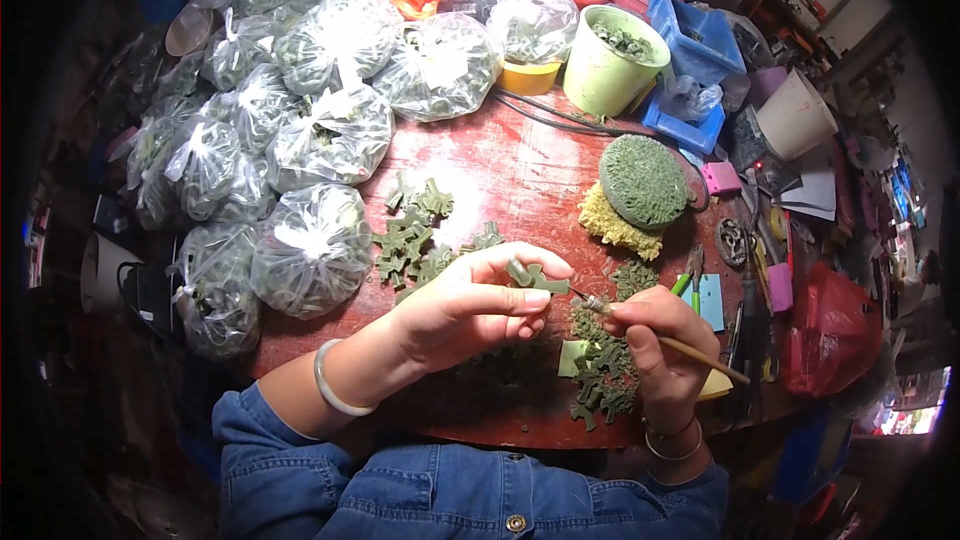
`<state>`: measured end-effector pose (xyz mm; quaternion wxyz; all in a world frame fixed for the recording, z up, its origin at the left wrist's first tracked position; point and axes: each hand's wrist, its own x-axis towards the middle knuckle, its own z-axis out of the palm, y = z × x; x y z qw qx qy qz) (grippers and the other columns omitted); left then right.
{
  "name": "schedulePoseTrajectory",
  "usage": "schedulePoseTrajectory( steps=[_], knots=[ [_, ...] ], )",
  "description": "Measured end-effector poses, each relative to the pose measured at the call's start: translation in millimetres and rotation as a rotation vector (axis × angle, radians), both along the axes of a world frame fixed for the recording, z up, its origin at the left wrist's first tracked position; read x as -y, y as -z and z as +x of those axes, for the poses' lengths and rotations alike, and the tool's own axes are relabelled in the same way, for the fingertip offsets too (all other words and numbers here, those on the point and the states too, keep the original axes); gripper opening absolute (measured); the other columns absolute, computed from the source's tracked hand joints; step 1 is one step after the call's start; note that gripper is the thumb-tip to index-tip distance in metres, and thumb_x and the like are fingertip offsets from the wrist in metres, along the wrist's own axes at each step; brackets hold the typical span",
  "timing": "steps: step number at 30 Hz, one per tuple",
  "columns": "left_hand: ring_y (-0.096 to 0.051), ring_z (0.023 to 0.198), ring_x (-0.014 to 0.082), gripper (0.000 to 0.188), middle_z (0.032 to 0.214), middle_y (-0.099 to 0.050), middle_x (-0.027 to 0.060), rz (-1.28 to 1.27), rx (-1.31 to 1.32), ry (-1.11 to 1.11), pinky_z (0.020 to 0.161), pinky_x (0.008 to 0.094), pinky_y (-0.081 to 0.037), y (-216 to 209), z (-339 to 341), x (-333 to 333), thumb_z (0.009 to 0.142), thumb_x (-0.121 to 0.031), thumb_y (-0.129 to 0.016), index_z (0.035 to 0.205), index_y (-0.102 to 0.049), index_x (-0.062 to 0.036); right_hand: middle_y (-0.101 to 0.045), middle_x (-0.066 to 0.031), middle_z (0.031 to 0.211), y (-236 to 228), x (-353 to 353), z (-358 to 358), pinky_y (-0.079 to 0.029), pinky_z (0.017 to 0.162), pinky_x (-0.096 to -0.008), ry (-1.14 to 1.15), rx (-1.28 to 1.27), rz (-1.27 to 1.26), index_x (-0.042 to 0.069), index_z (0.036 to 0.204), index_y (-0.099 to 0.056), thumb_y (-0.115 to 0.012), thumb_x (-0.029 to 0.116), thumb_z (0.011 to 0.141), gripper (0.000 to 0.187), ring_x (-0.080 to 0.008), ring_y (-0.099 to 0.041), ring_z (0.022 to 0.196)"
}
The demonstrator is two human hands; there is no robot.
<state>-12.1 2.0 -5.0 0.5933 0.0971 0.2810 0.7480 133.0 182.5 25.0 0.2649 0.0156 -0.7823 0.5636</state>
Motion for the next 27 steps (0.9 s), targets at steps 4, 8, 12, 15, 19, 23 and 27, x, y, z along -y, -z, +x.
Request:
schedulePoseTrajectory(
  steps=[4,8,12,15,19,23,27],
  knots=[
    [-0.056,0.079,0.0124,0.031,0.087,-0.06,0.0045,-0.027,-0.107,-0.044,0.071,0.0259,-0.046,-5,3,-1,0.089,-0.003,-0.065,0.119,-0.056,-0.0026,-0.067,-0.0124,0.083,0,1,0,-0.05,0.069,-0.0282,0.101,0.053,-0.047,-0.003,0.097,-0.069,-0.062,-0.006,0.084,0.015,-0.0196,-0.063,0.076],
    [-0.057,0.08,0.0102,0.03,0.089,-0.062,0.0027,-0.084,-0.257,-0.083,0.072,0.0244,-0.047,-2,5,-3,0.091,-0.004,-0.066,0.119,-0.058,-0.0038,-0.068,-0.0117,0.082,-1,-1,0,-0.05,0.069,-0.0291,-0.012,-0.032,0.058,-0.002,0.098,-0.069,-0.063,-0.005,0.083,0.016,-0.0202,-0.063,0.075],
    [-0.058,0.08,0.0061,0.026,0.095,-0.065,0.0001,-0.174,-0.446,-0.155,0.073,0.0221,-0.048,-4,8,-4,0.092,-0.006,-0.065,0.118,-0.061,-0.0046,-0.067,-0.011,0.082,3,4,-2,-0.05,0.067,-0.0315,0.215,-0.03,0.33,-0.002,0.098,-0.069,-0.066,-0.003,0.083,0.015,-0.0229,-0.062,0.073],
    [-0.058,0.081,0.0043,0.024,0.097,-0.065,-0.0011,-0.189,-0.496,-0.129,0.073,0.021,-0.048,-4,10,-5,0.094,-0.007,-0.064,0.117,-0.062,-0.004,-0.065,-0.011,0.082,1,3,-4,-0.05,0.067,-0.0332,0.083,-0.133,0.436,-0.002,0.102,-0.069,-0.068,-0.002,0.082,0.02,-0.0245,-0.06,0.071],
    [-0.058,0.085,0.0032,0.024,0.1,-0.065,-0.0013,-0.125,-0.538,-0.118,0.073,0.02,-0.048,-3,11,-4,0.094,-0.006,-0.063,0.118,-0.061,-0.0024,-0.065,-0.0114,0.083,-1,2,-5,-0.05,0.068,-0.0334,-0.005,-0.053,0.376,-0.002,0.102,-0.07,-0.069,-0.002,0.082,0.02,-0.024,-0.06,0.073],
    [-0.058,0.087,0.0032,0.025,0.102,-0.065,-0.0008,-0.134,-0.571,-0.125,0.075,0.0202,-0.048,-4,11,-4,0.094,-0.005,-0.063,0.118,-0.061,-0.0017,-0.066,-0.0113,0.084,1,2,-4,-0.05,0.068,-0.0326,0.078,-0.048,0.351,-0.002,0.099,-0.069,-0.068,-0.003,0.082,0.017,-0.0237,-0.061,0.073],
    [-0.059,0.093,0.0056,0.025,0.107,-0.064,0.0016,-0.107,-0.555,-0.103,0.08,0.0222,-0.049,1,11,-5,0.094,-0.003,-0.061,0.119,-0.061,-0.0005,-0.066,-0.0111,0.085,-1,2,-4,-0.05,0.068,-0.0327,-0.005,-0.025,0.292,-0.002,0.098,-0.069,-0.067,-0.004,0.081,0.018,-0.0239,-0.062,0.074]
  ],
)
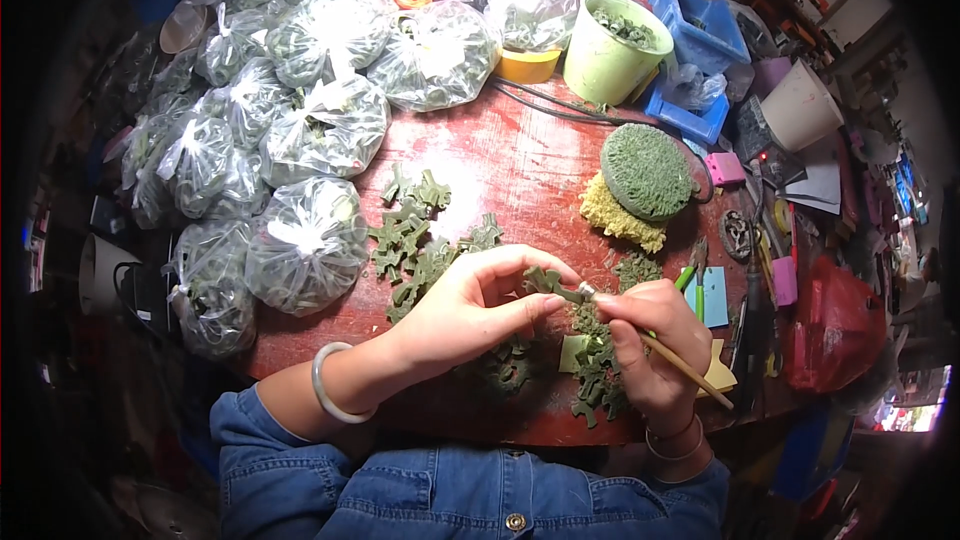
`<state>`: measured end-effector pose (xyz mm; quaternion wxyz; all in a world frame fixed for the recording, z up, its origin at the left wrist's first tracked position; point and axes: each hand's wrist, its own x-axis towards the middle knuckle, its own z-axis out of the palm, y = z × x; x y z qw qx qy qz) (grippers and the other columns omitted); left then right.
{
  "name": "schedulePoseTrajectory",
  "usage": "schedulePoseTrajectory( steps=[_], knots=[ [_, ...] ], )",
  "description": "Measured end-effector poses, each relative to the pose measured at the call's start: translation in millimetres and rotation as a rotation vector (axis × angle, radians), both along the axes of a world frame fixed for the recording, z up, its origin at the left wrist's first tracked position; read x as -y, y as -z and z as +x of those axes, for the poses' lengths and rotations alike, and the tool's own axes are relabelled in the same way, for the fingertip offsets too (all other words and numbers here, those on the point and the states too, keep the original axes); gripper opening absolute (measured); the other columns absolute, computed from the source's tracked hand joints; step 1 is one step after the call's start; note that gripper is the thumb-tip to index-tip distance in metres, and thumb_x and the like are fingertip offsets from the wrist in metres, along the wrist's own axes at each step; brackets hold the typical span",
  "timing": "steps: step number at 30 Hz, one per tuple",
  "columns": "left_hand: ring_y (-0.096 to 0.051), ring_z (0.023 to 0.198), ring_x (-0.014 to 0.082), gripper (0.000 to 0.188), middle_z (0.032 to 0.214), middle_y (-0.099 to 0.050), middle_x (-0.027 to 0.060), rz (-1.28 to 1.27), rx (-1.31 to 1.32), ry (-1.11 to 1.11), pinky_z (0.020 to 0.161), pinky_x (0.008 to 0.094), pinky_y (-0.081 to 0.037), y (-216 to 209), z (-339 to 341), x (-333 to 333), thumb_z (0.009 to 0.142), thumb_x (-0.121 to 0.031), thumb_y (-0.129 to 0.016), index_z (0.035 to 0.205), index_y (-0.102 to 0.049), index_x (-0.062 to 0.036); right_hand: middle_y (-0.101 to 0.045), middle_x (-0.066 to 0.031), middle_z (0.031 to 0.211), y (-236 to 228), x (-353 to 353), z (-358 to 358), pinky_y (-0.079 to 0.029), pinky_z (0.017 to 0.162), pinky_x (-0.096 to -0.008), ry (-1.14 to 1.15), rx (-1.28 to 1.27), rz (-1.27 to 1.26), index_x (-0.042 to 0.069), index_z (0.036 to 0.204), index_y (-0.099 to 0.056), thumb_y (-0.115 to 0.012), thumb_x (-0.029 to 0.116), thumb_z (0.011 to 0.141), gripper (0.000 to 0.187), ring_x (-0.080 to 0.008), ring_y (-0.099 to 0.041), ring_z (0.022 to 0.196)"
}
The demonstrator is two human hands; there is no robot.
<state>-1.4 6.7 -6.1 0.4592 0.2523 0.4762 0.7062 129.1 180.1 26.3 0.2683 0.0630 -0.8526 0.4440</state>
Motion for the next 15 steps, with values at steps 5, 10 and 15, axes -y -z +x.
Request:
schedulePoseTrajectory(
  steps=[5,10,15],
  knots=[
    [-0.06,0.102,0.009,0.025,0.112,-0.064,0.0043,0.006,-0.029,0.024,0.088,0.0254,-0.05,1.0,1.3,0.7,0.095,-0.001,-0.06,0.12,-0.06,0.0012,-0.067,-0.0106,0.085,-0.3,0.5,-0.1,-0.051,0.068,-0.0335,-0.029,-0.021,0.071,0.0,0.101,-0.069,-0.069,-0.006,0.078,0.024,-0.0245,-0.062,0.074],
    [-0.06,0.103,0.0101,0.027,0.113,-0.063,0.0053,-0.016,-0.122,0.01,0.09,0.0262,-0.05,-0.3,0.7,1.0,0.095,-0.001,-0.06,0.121,-0.059,0.0018,-0.066,-0.0101,0.084,1.2,2.0,-1.4,-0.051,0.067,-0.0336,-0.017,-0.058,0.139,0.0,0.103,-0.069,-0.07,-0.007,0.077,0.027,-0.0252,-0.062,0.074],
    [-0.06,0.103,0.01,0.027,0.113,-0.063,0.0053,-0.029,-0.117,0.032,0.089,0.0261,-0.05,1.0,-0.5,1.3,0.095,-0.001,-0.06,0.121,-0.059,0.0016,-0.065,-0.0102,0.084,0.0,2.4,-1.0,-0.051,0.067,-0.0341,0.011,-0.062,0.145,0.0,0.101,-0.069,-0.069,-0.006,0.078,0.025,-0.0253,-0.062,0.074]
  ],
)
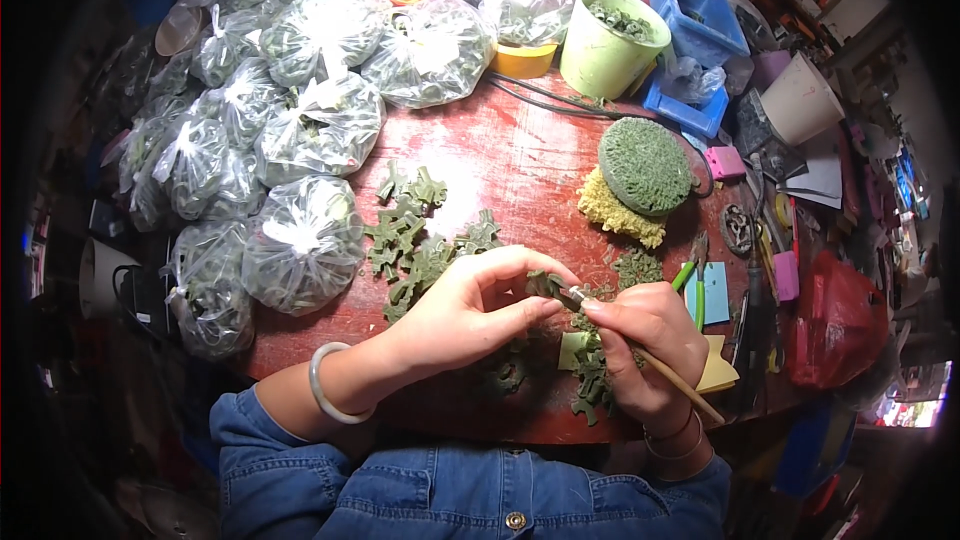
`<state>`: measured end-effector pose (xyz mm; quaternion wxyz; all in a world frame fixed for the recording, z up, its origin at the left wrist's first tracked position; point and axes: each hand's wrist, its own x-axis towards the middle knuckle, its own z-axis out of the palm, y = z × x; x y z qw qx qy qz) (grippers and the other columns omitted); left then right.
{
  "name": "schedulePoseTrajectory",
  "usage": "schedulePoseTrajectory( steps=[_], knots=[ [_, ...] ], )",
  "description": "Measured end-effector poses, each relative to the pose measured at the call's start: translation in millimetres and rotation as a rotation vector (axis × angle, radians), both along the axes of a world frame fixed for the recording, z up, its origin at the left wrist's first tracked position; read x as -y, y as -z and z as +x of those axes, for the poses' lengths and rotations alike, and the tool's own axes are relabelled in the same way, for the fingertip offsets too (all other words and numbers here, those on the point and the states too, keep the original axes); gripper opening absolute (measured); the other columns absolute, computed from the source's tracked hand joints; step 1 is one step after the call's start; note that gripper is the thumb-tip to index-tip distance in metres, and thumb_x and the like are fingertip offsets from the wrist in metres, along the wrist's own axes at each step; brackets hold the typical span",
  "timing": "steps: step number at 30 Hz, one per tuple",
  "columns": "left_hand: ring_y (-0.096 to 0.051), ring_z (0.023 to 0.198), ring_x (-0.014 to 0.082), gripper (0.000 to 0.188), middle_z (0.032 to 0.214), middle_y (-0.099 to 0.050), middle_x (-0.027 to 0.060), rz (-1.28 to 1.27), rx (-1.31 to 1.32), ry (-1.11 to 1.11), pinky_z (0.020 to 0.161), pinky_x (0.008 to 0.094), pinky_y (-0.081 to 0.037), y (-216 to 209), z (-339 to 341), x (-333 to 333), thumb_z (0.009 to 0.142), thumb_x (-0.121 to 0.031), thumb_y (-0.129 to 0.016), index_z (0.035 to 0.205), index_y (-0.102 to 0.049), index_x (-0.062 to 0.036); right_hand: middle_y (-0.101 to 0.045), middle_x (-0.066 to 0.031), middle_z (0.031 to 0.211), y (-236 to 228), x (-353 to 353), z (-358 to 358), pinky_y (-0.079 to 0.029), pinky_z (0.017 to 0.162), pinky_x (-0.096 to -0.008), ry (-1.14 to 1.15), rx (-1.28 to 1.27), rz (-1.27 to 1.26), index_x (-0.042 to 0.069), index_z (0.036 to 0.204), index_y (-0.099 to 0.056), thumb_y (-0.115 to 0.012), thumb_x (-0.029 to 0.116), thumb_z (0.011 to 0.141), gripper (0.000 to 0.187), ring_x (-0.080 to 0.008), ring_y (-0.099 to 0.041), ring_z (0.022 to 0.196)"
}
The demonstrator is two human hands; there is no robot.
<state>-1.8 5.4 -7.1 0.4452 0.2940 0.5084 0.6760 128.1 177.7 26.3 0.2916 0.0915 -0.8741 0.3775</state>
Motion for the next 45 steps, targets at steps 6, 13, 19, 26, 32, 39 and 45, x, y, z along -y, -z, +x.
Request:
schedulePoseTrajectory(
  steps=[6,13,19,26,32,39,45],
  knots=[
    [-0.06,0.098,0.0079,0.026,0.11,-0.064,0.0033,0.005,0.059,0.031,0.086,0.0247,-0.05,-1,2,-1,0.094,-0.002,-0.06,0.12,-0.06,0.0008,-0.065,-0.0107,0.082,-1,-1,0,-0.051,0.066,-0.034,0.016,-0.03,-0.014,0.0,0.1,-0.07,-0.069,-0.006,0.078,0.023,-0.0254,-0.061,0.072],
    [-0.059,0.097,0.0061,0.024,0.108,-0.064,0.002,0.04,0.015,0.0,0.085,0.0236,-0.049,1,1,-2,0.094,-0.002,-0.061,0.118,-0.061,0.0,-0.065,-0.0108,0.082,1,-1,0,-0.05,0.065,-0.0334,0.09,-0.046,0.069,0.0,0.1,-0.07,-0.069,-0.006,0.076,0.025,-0.0256,-0.061,0.072],
    [-0.06,0.097,0.0066,0.025,0.109,-0.064,0.002,0.012,0.092,0.022,0.084,0.0237,-0.05,-1,0,-1,0.094,-0.003,-0.061,0.119,-0.061,-0.0008,-0.066,-0.0109,0.082,-1,-1,2,-0.05,0.065,-0.033,0.006,0.056,-0.043,-0.001,0.099,-0.07,-0.069,-0.006,0.077,0.022,-0.0244,-0.061,0.071],
    [-0.062,0.096,0.0079,0.029,0.107,-0.068,0.0029,-0.035,0.231,0.072,0.08,0.0223,-0.049,-7,-4,0,0.093,-0.005,-0.064,0.122,-0.06,-0.0029,-0.067,-0.0104,0.083,-1,-6,3,-0.049,0.067,-0.0295,0.016,0.122,-0.242,0.0,0.094,-0.07,-0.066,-0.007,0.079,0.017,-0.0205,-0.061,0.072],
    [-0.062,0.094,0.0066,0.029,0.107,-0.068,0.0016,-0.007,0.226,0.069,0.078,0.0222,-0.049,-8,-3,0,0.093,-0.006,-0.064,0.121,-0.061,-0.004,-0.067,-0.0102,0.083,-1,-7,3,-0.048,0.068,-0.0276,0.038,0.131,-0.365,-0.001,0.093,-0.07,-0.063,-0.009,0.08,0.017,-0.0175,-0.061,0.073],
    [-0.062,0.094,0.007,0.029,0.106,-0.068,0.0014,-0.004,0.257,0.085,0.076,0.0215,-0.048,-7,-4,0,0.093,-0.006,-0.064,0.122,-0.061,-0.0046,-0.067,-0.0102,0.083,-2,-6,4,-0.048,0.069,-0.0278,0.098,0.164,-0.379,-0.002,0.092,-0.07,-0.062,-0.009,0.081,0.016,-0.0181,-0.061,0.075],
    [-0.061,0.092,0.0065,0.029,0.106,-0.068,0.0015,-0.013,0.258,0.087,0.076,0.0219,-0.048,-8,-4,0,0.093,-0.006,-0.064,0.122,-0.061,-0.0048,-0.067,-0.0104,0.084,2,-6,4,-0.048,0.07,-0.028,0.11,0.17,-0.45,-0.002,0.093,-0.07,-0.062,-0.008,0.081,0.016,-0.0185,-0.062,0.075]
  ],
)
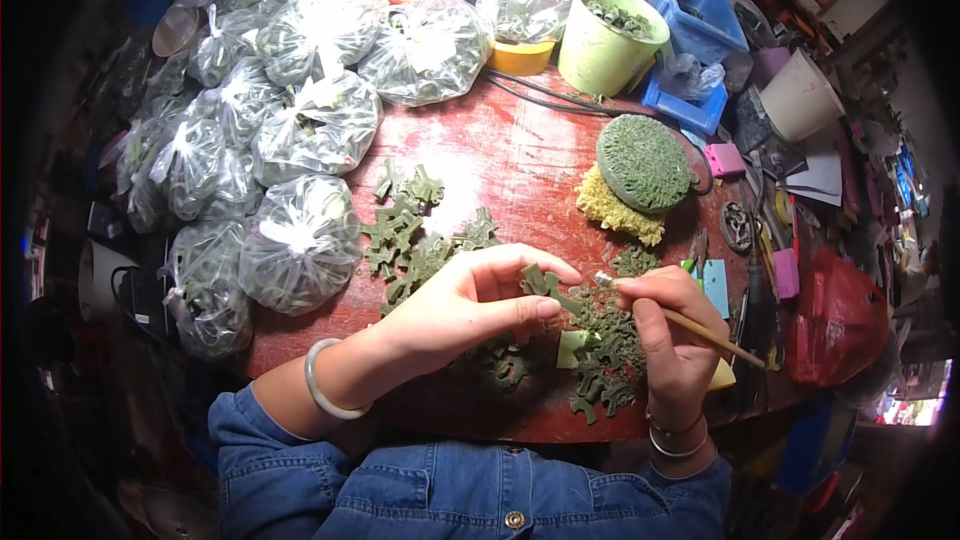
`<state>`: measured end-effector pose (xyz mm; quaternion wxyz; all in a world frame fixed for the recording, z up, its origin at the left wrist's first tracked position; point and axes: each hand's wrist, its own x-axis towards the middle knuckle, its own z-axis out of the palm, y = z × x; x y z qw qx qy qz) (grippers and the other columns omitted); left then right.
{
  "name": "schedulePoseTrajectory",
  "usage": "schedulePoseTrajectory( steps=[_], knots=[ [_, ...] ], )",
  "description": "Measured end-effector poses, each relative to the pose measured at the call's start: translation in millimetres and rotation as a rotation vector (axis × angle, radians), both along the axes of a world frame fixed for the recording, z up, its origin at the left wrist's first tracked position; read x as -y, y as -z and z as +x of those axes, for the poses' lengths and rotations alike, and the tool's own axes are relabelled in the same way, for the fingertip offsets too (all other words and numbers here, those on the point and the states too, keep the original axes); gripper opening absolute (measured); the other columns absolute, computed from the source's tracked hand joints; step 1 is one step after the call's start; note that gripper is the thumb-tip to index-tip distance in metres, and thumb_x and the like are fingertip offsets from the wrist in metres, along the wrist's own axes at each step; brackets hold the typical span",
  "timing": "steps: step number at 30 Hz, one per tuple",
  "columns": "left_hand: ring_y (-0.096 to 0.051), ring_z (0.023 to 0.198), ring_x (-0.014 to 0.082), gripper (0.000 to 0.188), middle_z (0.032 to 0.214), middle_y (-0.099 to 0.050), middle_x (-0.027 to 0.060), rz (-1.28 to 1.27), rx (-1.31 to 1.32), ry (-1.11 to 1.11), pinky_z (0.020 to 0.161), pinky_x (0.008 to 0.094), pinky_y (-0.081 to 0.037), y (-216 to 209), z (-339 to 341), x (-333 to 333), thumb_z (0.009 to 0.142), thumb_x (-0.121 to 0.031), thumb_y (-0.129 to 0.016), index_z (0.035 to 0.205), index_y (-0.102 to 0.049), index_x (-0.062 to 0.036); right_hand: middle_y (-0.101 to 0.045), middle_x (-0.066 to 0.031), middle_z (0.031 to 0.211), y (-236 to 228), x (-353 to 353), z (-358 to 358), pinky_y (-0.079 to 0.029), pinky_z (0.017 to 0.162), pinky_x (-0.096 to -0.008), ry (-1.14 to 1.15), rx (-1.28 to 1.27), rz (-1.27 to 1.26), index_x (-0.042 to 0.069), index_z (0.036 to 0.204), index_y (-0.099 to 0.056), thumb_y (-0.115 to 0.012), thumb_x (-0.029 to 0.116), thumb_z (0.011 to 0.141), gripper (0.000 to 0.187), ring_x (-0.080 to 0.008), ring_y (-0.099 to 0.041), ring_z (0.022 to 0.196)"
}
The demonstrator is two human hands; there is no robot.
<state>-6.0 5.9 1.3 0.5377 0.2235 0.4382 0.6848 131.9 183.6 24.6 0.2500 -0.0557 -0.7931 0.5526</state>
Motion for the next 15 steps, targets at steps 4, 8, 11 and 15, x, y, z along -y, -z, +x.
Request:
schedulePoseTrajectory(
  steps=[4,8,11,15],
  knots=[
    [-0.06,0.091,0.0063,0.03,0.105,-0.067,0.001,-0.001,-0.01,-0.003,0.075,0.0218,-0.048,2.8,-0.4,0.0,0.093,-0.007,-0.064,0.123,-0.061,-0.0049,-0.067,-0.0101,0.084,-3.1,0.4,0.3,-0.049,0.071,-0.0279,-0.018,-0.027,0.042,-0.002,0.095,-0.07,-0.061,-0.008,0.082,0.017,-0.0182,-0.063,0.077],
    [-0.061,0.088,0.0067,0.031,0.102,-0.067,0.0011,-0.01,0.06,0.005,0.072,0.0219,-0.049,-0.3,-1.0,0.3,0.093,-0.007,-0.064,0.123,-0.06,-0.0046,-0.067,-0.0094,0.085,-1.6,1.8,0.4,-0.049,0.072,-0.0268,-0.018,0.018,-0.027,-0.003,0.095,-0.069,-0.06,-0.007,0.084,0.015,-0.0166,-0.063,0.079],
    [-0.062,0.085,0.0081,0.034,0.098,-0.066,0.0029,0.025,0.182,0.035,0.069,0.0218,-0.05,-1.3,-3.2,1.6,0.093,-0.008,-0.064,0.126,-0.057,-0.0042,-0.067,-0.0106,0.087,0.1,2.1,1.4,-0.048,0.072,-0.0266,0.044,-0.008,-0.102,-0.004,0.097,-0.069,-0.059,-0.007,0.086,0.015,-0.016,-0.062,0.078],
    [-0.063,0.082,0.0101,0.04,0.095,-0.066,0.0061,0.042,0.28,0.064,0.068,0.0211,-0.051,-0.8,-4.3,1.9,0.093,-0.008,-0.064,0.131,-0.052,-0.0031,-0.066,-0.0108,0.086,-1.7,0.4,2.5,-0.048,0.071,-0.0264,-0.051,0.003,-0.121,-0.004,0.097,-0.069,-0.06,-0.007,0.085,0.015,-0.0163,-0.062,0.078]
  ],
)
